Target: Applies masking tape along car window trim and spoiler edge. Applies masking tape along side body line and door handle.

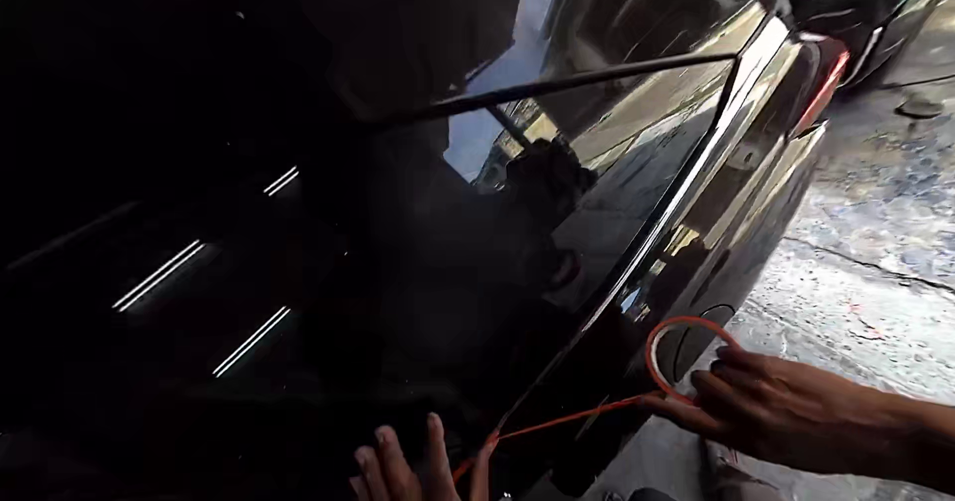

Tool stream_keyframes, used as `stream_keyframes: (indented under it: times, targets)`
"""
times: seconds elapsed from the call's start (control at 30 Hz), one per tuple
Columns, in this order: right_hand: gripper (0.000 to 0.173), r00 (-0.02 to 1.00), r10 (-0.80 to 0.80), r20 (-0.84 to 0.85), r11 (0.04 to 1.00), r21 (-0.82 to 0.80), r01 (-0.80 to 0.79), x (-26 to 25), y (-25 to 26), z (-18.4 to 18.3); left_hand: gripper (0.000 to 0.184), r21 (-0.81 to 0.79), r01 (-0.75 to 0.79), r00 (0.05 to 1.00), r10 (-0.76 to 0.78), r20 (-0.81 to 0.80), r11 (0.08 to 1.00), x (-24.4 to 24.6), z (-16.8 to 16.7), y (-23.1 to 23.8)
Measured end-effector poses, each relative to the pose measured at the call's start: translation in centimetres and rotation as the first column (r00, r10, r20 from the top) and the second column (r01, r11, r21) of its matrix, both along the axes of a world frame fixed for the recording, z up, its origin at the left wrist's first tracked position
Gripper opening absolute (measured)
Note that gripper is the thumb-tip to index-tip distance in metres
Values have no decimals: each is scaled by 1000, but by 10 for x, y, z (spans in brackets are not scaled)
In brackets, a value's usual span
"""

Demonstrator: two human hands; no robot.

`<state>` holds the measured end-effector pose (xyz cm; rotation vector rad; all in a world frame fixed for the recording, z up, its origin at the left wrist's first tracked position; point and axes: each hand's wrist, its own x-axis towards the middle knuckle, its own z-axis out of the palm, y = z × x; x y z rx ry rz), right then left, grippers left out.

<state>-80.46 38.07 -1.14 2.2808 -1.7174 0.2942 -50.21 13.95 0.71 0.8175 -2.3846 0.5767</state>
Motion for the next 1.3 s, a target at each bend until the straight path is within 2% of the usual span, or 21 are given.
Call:
stream_keyframes:
  times: [0.07, 0.17, 0.27, 0.33, 0.43, 0.57, 0.73, 0.83, 0.97, 1.3]
  targets:
    - [50, 1000, 17, 12, 1000, 24, -18, -36, 18, 6, 85, 8, -49, 999, 49, 12, 999, 0, -1, 2]
    - [61, 997, -38, 64, 972, 233, 22, -79, 36, 27, 91, 27, -107, 994, 106, 18, 994, -1, 1, 9]
    - [65, 999, 12, 35, 982, 188, -19, -115, 41, 21, 94, 17, -145, 989, 144, 30, 989, -4, 4, 13]
    - [63, 997, 80, 9, 992, 98, -80, -131, 40, 14, 95, 4, -158, 986, 158, 49, 987, -4, 5, 14]
    - [57, 996, 93, 12, 994, 56, -94, -146, 40, 15, 96, -3, -190, 979, 190, 72, 982, -5, 7, 17]
    - [63, 998, 55, 0, 995, 77, -55, -157, 38, 15, 95, -9, -210, 974, 210, 87, 978, -6, 9, 20]
    - [67, 1000, 10, 16, 1000, 11, -11, -169, 17, 0, 97, -24, -210, 973, 211, 98, 977, -6, 8, 19]
    - [70, 999, -35, 4, 996, 87, 34, -169, 4, 8, 99, -51, -214, 970, 218, 109, 976, -6, 8, 19]
    - [66, 998, -63, -10, 990, 128, 63, -169, -11, 13, 99, -47, -220, 968, 224, 117, 974, -5, 7, 18]
    - [68, 993, -120, -20, 978, 169, 121, -163, -22, 17, 102, -39, -236, 962, 239, 133, 971, -5, 7, 19]
